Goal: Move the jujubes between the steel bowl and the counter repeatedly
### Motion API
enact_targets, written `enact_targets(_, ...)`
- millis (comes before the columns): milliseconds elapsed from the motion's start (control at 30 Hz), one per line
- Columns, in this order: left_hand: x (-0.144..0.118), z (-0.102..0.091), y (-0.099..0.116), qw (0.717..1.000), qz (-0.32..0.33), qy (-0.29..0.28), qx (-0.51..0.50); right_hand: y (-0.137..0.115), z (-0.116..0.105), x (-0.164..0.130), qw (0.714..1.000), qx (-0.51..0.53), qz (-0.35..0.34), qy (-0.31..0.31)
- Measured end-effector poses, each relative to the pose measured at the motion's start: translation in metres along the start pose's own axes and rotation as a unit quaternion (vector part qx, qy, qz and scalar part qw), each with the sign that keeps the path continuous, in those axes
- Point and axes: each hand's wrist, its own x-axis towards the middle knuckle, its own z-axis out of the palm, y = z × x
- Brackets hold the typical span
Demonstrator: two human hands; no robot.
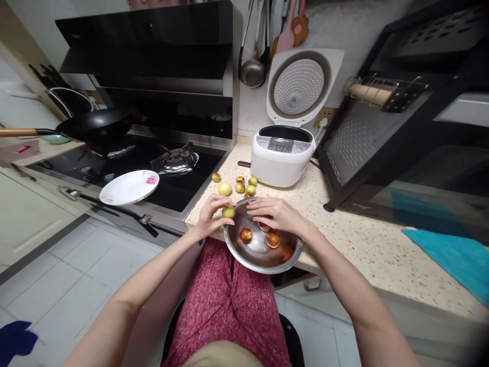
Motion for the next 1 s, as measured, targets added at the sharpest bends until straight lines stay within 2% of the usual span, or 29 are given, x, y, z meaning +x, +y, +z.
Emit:
enact_targets(133, 0.008, 0.002, 0.009, 0.998, -0.007, -0.062, -0.009, -0.001, -0.001, 0.0, 1.0, 0.001, 0.002, 0.001)
enact_targets(233, 0.012, 0.002, 0.013, 0.997, -0.025, -0.074, -0.029, -0.001, 0.0, 0.0, 1.0, 0.0, -0.001, -0.001)
enact_targets(433, 0.012, 0.0, 0.017, 0.994, -0.027, -0.102, 0.008, 0.0, 0.0, 0.0, 1.0, -0.006, -0.004, -0.004)
enact_targets(633, 0.014, -0.002, 0.019, 0.99, -0.04, -0.136, -0.017, -0.002, -0.002, 0.001, 1.0, -0.008, -0.002, -0.003)
enact_targets(900, 0.014, -0.001, 0.021, 0.986, -0.038, -0.158, -0.036, 0.0, 0.0, -0.001, 0.999, -0.038, 0.01, -0.009)
enact_targets(1000, 0.014, -0.002, 0.018, 0.982, -0.021, -0.183, -0.047, -0.001, -0.001, 0.0, 0.999, -0.035, 0.012, -0.003)
